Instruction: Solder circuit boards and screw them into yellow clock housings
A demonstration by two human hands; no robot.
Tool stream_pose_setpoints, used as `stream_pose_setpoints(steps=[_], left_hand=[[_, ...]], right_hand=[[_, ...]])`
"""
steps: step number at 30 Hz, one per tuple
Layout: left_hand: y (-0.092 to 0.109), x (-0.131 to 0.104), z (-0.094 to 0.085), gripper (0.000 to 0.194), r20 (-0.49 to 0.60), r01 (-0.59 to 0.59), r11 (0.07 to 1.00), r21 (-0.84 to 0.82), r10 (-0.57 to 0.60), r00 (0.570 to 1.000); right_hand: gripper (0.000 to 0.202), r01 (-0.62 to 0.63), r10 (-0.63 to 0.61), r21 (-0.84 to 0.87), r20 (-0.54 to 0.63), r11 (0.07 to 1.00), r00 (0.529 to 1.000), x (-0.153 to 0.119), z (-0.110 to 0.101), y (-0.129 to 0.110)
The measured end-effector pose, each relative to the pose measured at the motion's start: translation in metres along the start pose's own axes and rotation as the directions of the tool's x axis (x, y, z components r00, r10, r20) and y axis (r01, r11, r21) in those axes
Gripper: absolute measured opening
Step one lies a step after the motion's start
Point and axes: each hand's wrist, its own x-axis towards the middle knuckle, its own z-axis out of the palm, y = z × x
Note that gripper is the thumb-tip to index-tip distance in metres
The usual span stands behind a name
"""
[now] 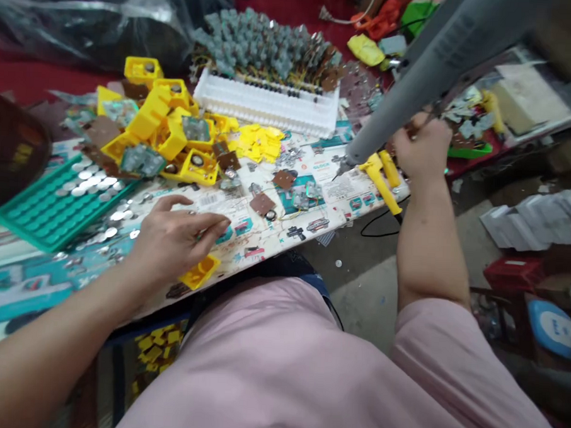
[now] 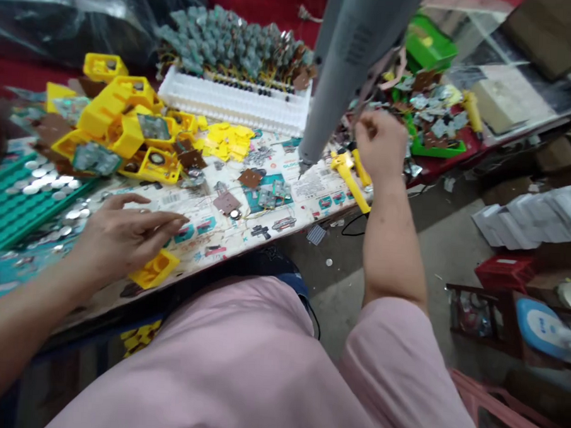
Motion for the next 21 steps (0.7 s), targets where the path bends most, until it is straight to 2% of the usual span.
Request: stream_pose_setpoints(steps=[4, 7, 10, 13, 17, 21], left_hand=[[-0.006, -0.001, 0.001, 0.03, -0.022, -0.072, 0.997, 0.026, 0.073, 0.997], [-0.009, 0.001, 0.003, 0.031, -0.021, -0.116, 0.993, 0.013, 0.117, 0.993], [-0.01, 0.005, 0.002, 0.028, -0.048, -0.126, 0.992, -0.008, 0.126, 0.991], [-0.009, 0.007, -0.002, 0.026, -0.07, -0.094, 0.996, 0.008, 0.095, 0.993], [-0.005, 0.008, -0.005, 0.024, -0.073, -0.055, 0.997, 0.046, 0.058, 0.996], [0.002, 0.01, -0.007, 0.022, -0.034, -0.07, 0.994, 0.081, 0.073, 0.997]], right_hand=[[0.031, -0.188, 0.187, -0.045, -0.031, 0.981, 0.982, -0.069, -0.024, -0.007], [0.033, -0.236, 0.25, -0.157, 0.075, 0.959, 0.965, -0.105, -0.024, -0.01], [0.035, -0.23, 0.256, -0.159, 0.17, 0.96, 0.952, -0.115, -0.015, -0.008], [0.029, -0.222, 0.233, -0.074, 0.184, 0.972, 0.955, -0.116, -0.006, -0.005], [0.029, -0.238, 0.23, 0.05, 0.129, 0.97, 0.964, -0.131, -0.006, -0.001], [0.033, -0.281, 0.28, 0.224, 0.037, 0.933, 0.959, -0.164, -0.015, 0.005]])
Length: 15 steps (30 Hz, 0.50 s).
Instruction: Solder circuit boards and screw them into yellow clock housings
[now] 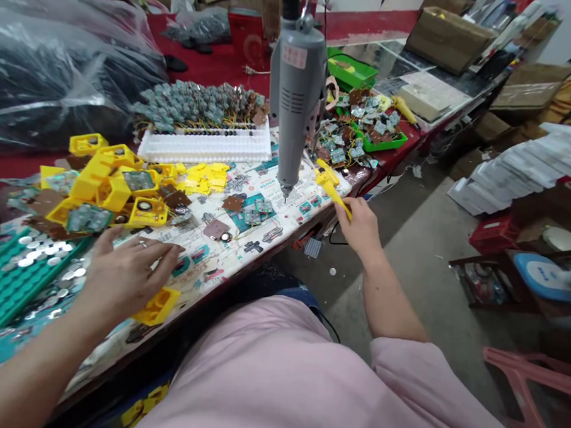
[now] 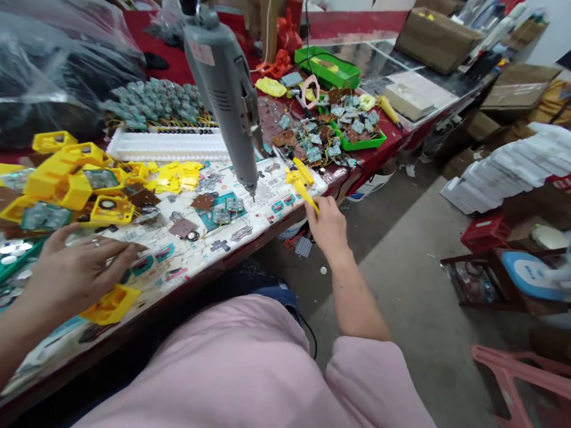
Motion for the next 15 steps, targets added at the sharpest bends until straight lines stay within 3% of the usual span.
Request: stream_pose_setpoints(steps=[3, 6, 8, 10, 12, 13, 14, 15], left_hand=[[0.005, 0.004, -0.005, 0.026, 0.035, -0.025, 0.996, 0.087, 0.022, 0.999], [0.019, 0.01, -0.012, 0.033, -0.08, -0.035, 0.992, 0.124, 0.045, 0.996], [0.04, 0.014, -0.014, 0.037, -0.182, -0.101, 0.992, 0.082, 0.114, 0.977], [0.073, 0.016, -0.013, 0.022, -0.244, -0.233, 0.968, -0.096, 0.205, 0.948], [0.11, 0.02, -0.007, 0.023, -0.225, -0.278, 0.866, -0.416, 0.198, 0.954], [0.127, 0.025, -0.002, 0.025, -0.167, -0.221, 0.783, -0.581, 0.151, 0.974], [0.14, 0.03, 0.004, 0.03, -0.119, -0.168, 0.646, -0.745, 0.118, 0.986], [0.15, 0.035, 0.01, 0.037, -0.095, -0.108, 0.451, -0.886, 0.052, 0.994]], right_hand=[[0.037, -0.066, 0.078, 0.142, -0.076, 0.988, 0.994, -0.025, -0.009, 0.007], [0.034, -0.091, 0.157, 0.299, -0.206, 0.95, 0.966, -0.05, -0.02, 0.003], [0.03, -0.017, 0.154, 0.405, -0.309, 0.914, 0.939, -0.067, -0.026, -0.009], [0.029, 0.088, 0.087, 0.435, -0.368, 0.896, 0.926, -0.083, -0.03, -0.024], [0.03, 0.182, -0.045, 0.362, -0.356, 0.914, 0.934, -0.095, -0.03, -0.041], [0.03, 0.229, -0.125, 0.304, -0.326, 0.925, 0.937, -0.098, -0.029, -0.049], [0.029, 0.289, -0.213, 0.242, -0.297, 0.926, 0.931, -0.098, -0.025, -0.057], [0.028, 0.357, -0.3, 0.181, -0.281, 0.916, 0.912, -0.097, -0.021, -0.065]])
